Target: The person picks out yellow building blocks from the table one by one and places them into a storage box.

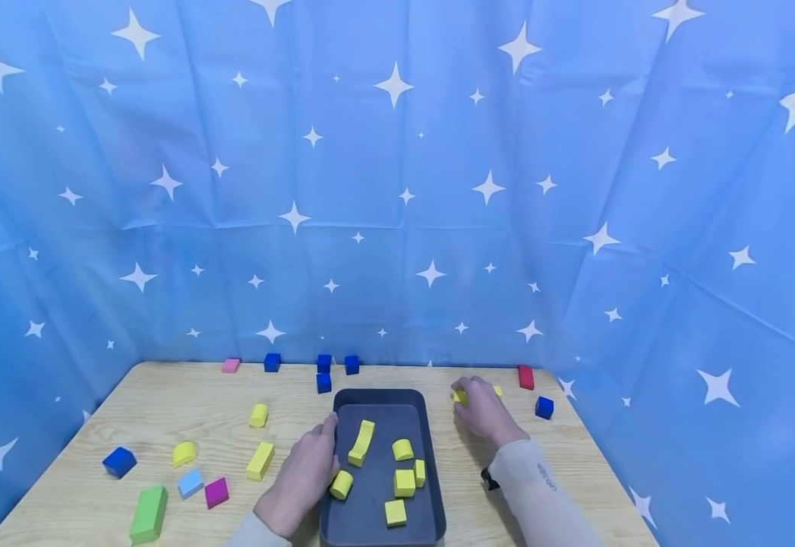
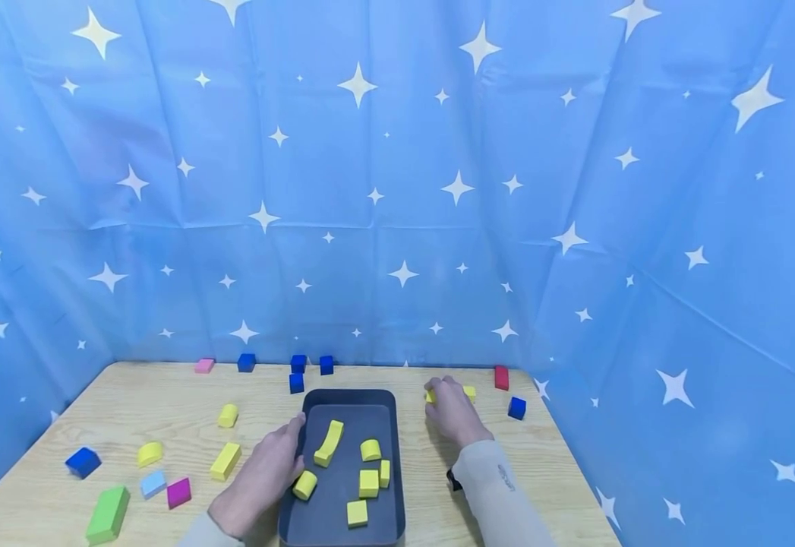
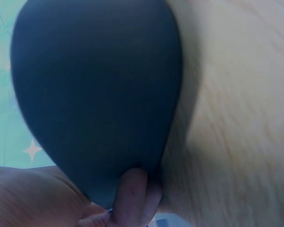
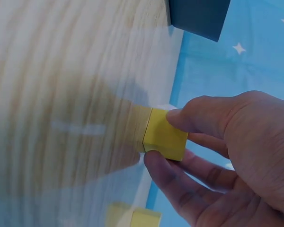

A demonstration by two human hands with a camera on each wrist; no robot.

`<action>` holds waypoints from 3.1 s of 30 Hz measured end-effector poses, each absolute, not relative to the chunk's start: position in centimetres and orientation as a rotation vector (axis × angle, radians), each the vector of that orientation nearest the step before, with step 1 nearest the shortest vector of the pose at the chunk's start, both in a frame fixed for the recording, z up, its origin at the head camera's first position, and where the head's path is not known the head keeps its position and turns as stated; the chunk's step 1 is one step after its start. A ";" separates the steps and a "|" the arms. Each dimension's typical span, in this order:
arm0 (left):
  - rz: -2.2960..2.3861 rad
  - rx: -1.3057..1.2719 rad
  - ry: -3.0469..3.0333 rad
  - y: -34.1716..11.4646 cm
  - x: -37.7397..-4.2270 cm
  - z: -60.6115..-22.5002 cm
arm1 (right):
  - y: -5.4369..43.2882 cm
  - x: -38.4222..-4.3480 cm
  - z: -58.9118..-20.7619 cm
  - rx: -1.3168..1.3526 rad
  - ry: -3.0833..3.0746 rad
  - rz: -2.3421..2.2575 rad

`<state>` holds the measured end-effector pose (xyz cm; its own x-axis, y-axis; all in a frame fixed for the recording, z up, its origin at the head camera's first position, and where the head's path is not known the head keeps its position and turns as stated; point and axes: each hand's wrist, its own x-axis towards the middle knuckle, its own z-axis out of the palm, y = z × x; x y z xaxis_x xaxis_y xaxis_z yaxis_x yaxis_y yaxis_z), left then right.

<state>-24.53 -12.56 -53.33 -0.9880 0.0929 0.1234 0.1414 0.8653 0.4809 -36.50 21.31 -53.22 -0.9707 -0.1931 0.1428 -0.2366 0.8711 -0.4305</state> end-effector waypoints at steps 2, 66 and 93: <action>-0.768 -0.181 -2.943 -12.5 -24.5 -53.3 | 21.3 -36.4 -53.3 0.342 -2.941 0.704; -0.771 -0.165 -2.955 -12.4 -24.6 -53.5 | 19.0 -31.3 -49.4 0.372 -2.854 0.759; -0.780 -0.169 -2.952 -12.4 -24.7 -53.4 | 14.7 -29.6 -49.6 0.768 -2.847 0.671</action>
